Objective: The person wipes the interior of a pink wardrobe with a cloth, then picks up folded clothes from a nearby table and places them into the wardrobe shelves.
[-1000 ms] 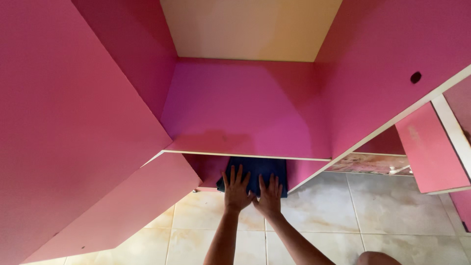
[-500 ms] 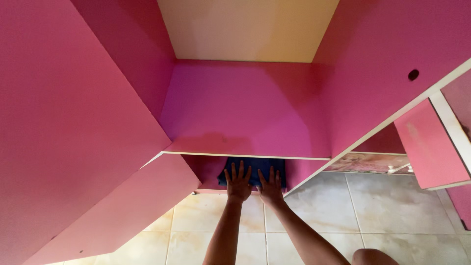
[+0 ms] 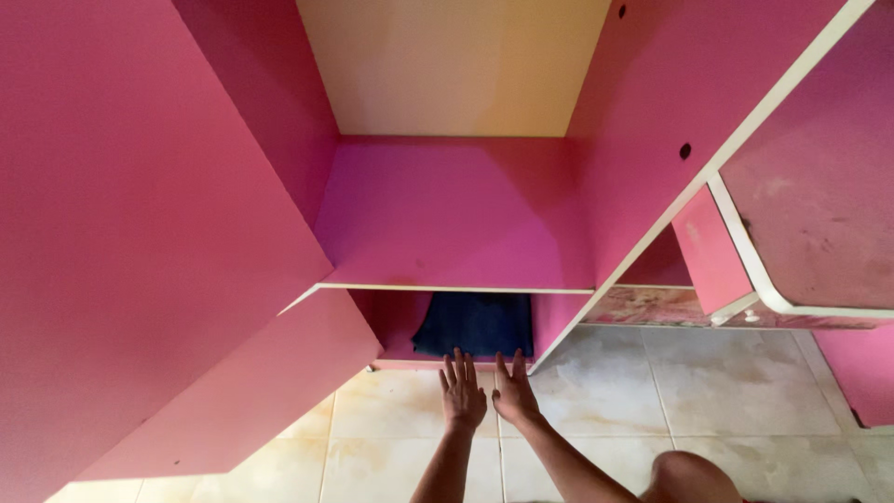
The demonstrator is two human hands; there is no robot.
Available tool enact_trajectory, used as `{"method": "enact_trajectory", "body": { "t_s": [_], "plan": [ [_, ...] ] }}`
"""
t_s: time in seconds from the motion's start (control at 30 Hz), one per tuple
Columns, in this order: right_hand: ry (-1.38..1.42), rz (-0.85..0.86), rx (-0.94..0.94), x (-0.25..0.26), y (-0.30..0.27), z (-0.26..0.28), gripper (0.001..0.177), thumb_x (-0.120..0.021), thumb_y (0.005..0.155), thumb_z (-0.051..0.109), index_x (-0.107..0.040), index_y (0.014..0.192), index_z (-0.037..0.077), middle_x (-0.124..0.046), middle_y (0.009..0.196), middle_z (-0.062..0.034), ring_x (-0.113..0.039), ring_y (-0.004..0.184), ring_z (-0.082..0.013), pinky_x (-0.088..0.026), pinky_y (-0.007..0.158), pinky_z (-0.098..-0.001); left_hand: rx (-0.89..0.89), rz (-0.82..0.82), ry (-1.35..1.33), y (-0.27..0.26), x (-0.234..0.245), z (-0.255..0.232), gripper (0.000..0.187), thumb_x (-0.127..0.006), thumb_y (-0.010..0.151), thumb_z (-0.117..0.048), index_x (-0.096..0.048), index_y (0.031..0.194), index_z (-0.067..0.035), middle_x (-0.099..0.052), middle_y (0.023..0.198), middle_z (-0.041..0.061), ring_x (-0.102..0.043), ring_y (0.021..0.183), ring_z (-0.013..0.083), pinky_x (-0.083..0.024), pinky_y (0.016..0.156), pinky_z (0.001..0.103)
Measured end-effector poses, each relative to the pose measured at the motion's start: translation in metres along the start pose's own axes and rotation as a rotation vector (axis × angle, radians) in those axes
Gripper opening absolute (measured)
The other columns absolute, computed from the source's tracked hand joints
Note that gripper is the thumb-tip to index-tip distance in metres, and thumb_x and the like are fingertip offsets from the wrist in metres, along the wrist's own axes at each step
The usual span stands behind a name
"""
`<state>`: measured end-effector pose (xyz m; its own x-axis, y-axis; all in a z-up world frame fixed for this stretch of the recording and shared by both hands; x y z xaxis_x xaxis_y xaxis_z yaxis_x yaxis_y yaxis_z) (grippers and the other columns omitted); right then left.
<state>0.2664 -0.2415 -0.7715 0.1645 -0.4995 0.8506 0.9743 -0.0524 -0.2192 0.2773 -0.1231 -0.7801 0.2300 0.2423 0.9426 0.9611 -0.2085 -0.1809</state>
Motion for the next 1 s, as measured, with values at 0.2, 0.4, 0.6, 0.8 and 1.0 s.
{"method": "enact_trajectory", "body": {
  "t_s": [0.2,0.4,0.6,0.8,1.0],
  "plan": [
    [0.222,0.076,-0.114,0.011,-0.012,-0.006,0.097,-0.071,0.089,0.022,-0.009,0.163,0.022,-0.002,0.168,-0.0285,-0.019,0.154,-0.0430,-0.037,0.118,-0.0410,0.010,0.015,-0.138,0.001,0.020,0.000,0.087,-0.071,0.087,-0.024,-0.025,0.159,-0.005,-0.011,0.168,0.022,-0.014,0.154,0.0430,-0.021,0.123,0.058],
    [0.333,-0.037,-0.008,0.028,-0.036,0.005,0.087,-0.071,0.089,0.017,-0.022,0.161,0.011,-0.021,0.164,-0.0294,-0.023,0.153,-0.0422,-0.030,0.121,-0.0417,-0.030,-0.047,-0.317,-0.010,0.050,-0.021,0.076,-0.072,0.083,-0.016,-0.040,0.151,-0.005,-0.034,0.159,0.023,-0.039,0.143,0.0433,-0.038,0.115,0.052],
    [0.412,-0.127,0.109,0.092,-0.082,0.034,0.073,-0.066,0.089,0.007,-0.036,0.156,0.009,-0.039,0.159,-0.0219,-0.038,0.148,-0.0369,-0.033,0.121,-0.0400,-0.143,-0.132,-0.466,-0.042,0.104,-0.054,0.053,-0.070,0.082,-0.010,-0.060,0.133,-0.006,-0.060,0.135,0.020,-0.057,0.125,0.0436,-0.049,0.104,0.049],
    [0.559,-0.213,0.252,0.258,-0.173,0.134,0.047,-0.065,0.091,0.005,-0.058,0.138,0.006,-0.058,0.138,-0.0183,-0.058,0.128,-0.0348,-0.048,0.108,-0.0383,-0.211,-0.233,-0.738,-0.112,0.252,-0.088,0.030,-0.062,0.084,0.001,-0.070,0.113,-0.004,-0.071,0.111,0.016,-0.067,0.107,0.0361,-0.056,0.095,0.045],
    [0.647,-0.187,0.222,0.421,-0.264,0.227,0.033,-0.062,0.097,0.009,-0.062,0.130,0.004,-0.066,0.130,-0.0148,-0.066,0.120,-0.0293,-0.051,0.104,-0.0361,-0.209,-0.189,-0.781,-0.211,0.424,-0.140,0.024,-0.061,0.086,0.001,-0.069,0.107,-0.006,-0.071,0.100,0.013,-0.070,0.095,0.0330,-0.059,0.079,0.041]
  ]
}}
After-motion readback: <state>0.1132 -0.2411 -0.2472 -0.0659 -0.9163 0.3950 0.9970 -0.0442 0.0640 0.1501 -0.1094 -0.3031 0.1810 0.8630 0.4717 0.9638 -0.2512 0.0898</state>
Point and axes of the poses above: each hand's wrist, its own y-axis towards the middle knuckle, its own x-axis out of the back of the hand, z = x × y, the point moved 10 cm from there along y, towards the middle knuckle
